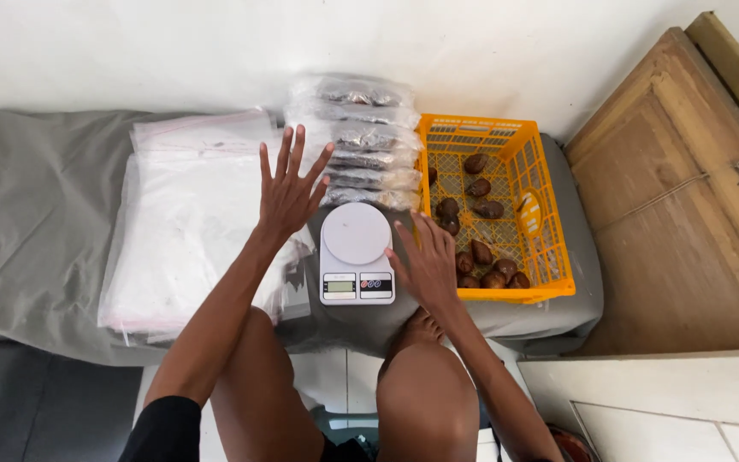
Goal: Packaging and weighing salak fruits into plastic bags using a digital scale
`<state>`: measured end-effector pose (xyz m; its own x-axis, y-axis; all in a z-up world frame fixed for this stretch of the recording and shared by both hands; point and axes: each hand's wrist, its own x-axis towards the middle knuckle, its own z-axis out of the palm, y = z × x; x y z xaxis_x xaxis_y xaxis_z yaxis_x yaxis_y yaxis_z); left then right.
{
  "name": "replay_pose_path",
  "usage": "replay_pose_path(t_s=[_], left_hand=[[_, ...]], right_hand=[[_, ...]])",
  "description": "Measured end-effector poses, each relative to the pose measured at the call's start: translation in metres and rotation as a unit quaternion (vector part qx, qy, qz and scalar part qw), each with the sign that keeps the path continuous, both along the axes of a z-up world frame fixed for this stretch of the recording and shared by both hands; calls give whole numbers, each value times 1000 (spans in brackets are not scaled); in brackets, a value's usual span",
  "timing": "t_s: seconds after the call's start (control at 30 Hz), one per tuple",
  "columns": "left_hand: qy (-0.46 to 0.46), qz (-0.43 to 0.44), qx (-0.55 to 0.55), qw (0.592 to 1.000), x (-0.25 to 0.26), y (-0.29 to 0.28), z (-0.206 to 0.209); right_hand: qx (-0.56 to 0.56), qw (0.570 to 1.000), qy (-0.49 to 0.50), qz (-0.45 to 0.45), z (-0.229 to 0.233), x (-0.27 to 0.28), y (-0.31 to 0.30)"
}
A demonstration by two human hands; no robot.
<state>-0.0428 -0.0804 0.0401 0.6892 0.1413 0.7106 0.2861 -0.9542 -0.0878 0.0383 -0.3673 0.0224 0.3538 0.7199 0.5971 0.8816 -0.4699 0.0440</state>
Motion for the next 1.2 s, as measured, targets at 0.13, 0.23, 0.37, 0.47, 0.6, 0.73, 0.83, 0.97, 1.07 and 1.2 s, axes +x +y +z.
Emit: replay_pose_path(t_s=[0.13,0.23,0.37,0.47,0.6,0.73,0.83,0.97,1.07,1.2], left_hand=[[-35,-24,-9,999,4,-11,27],[-56,-3,-50,997,4,-33,65],[-73,-69,-245,964,-3,-64,95],[-85,-79,-282,952,7,-62,83],[-72,-68,-349,932,6,-54,69],[-81,-61,-357,929,-7,-57,71],[-107,-89,-438,888,-5,-62,82],[-137,-131,-478,858,-7,-69,83],[-144,-134,-479,856,-10,-67,82],[-151,-120,-488,852,-12,-58,80]], right_hand=[[17,999,34,15,-19,1,-33],[88,995,31,30,14,20,-46],[93,991,50,-83,53,77,-84],[90,979,33,-181,30,125,-129],[94,963,37,-250,-19,147,-161],[72,966,51,-242,-12,142,-152],[29,971,40,-232,6,136,-143],[22,970,69,-230,-11,144,-155],[13,968,97,-230,-14,152,-155],[95,950,224,-197,8,149,-122]])
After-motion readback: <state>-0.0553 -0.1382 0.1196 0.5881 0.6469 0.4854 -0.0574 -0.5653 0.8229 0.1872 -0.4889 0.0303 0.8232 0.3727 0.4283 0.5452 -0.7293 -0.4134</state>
